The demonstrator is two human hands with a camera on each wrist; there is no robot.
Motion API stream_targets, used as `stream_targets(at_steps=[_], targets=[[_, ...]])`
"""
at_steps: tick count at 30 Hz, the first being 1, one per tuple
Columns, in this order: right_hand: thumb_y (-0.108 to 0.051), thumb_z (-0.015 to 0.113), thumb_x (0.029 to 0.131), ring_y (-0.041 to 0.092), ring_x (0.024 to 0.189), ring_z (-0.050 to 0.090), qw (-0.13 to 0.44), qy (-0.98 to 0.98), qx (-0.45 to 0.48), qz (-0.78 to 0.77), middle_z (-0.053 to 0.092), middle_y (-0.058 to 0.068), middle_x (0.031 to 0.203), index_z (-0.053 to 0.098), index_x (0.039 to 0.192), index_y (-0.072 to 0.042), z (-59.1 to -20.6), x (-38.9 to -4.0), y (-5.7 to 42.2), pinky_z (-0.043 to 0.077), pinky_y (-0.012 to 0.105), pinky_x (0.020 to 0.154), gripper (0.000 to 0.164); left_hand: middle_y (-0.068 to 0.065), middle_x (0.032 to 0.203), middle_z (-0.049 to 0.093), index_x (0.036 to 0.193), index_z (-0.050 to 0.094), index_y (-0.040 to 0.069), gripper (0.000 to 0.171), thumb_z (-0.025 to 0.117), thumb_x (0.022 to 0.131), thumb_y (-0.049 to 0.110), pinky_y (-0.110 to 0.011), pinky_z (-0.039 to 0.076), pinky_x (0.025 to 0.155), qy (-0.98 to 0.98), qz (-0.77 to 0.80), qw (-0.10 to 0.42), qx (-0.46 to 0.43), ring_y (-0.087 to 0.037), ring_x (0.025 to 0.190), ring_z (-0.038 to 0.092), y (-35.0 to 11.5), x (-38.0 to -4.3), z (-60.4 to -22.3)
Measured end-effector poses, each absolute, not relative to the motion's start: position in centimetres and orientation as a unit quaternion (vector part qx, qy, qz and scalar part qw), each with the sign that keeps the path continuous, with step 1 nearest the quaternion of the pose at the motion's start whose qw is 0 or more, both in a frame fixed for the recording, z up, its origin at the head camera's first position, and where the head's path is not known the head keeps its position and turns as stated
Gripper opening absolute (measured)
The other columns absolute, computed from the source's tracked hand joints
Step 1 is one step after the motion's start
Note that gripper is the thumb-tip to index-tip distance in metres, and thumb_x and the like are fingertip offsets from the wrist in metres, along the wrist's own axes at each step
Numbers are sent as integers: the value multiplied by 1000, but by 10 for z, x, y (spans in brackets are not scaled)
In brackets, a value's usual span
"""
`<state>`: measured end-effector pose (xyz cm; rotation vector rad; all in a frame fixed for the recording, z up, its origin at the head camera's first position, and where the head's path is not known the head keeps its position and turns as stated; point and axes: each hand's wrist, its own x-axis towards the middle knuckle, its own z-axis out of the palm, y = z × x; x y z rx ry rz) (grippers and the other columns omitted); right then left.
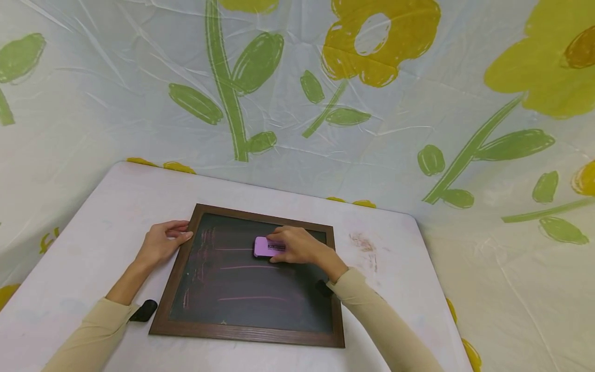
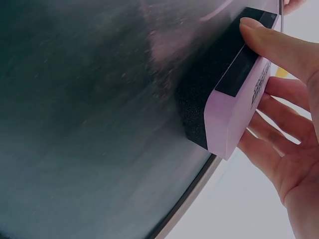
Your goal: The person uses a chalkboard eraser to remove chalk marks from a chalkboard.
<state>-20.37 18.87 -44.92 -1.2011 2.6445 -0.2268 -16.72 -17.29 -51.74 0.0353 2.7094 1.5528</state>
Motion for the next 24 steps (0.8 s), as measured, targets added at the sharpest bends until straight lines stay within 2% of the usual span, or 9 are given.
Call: stream_targets(at_steps=[7,24], targets=[[-35,82,89,22,110,66,113,895,-424,-78,69,12,126,68,134,-3,-448,-203,176,53,37,95,56,-32,123,67,135,59,-11,46,70,99,16,-59,47,97,870,493,12,11,-46,109,67,-172,-167,-517],[-37,81,90,17,100,64,112,887,-442,-72,70,8,121,68,134,-5,-452,-206,151,52,32,89,56,-31,122,68,135,60,-11,46,70,100,17,-60,45,98,870,493,10,10,-46,110,67,-173,-168,-518]])
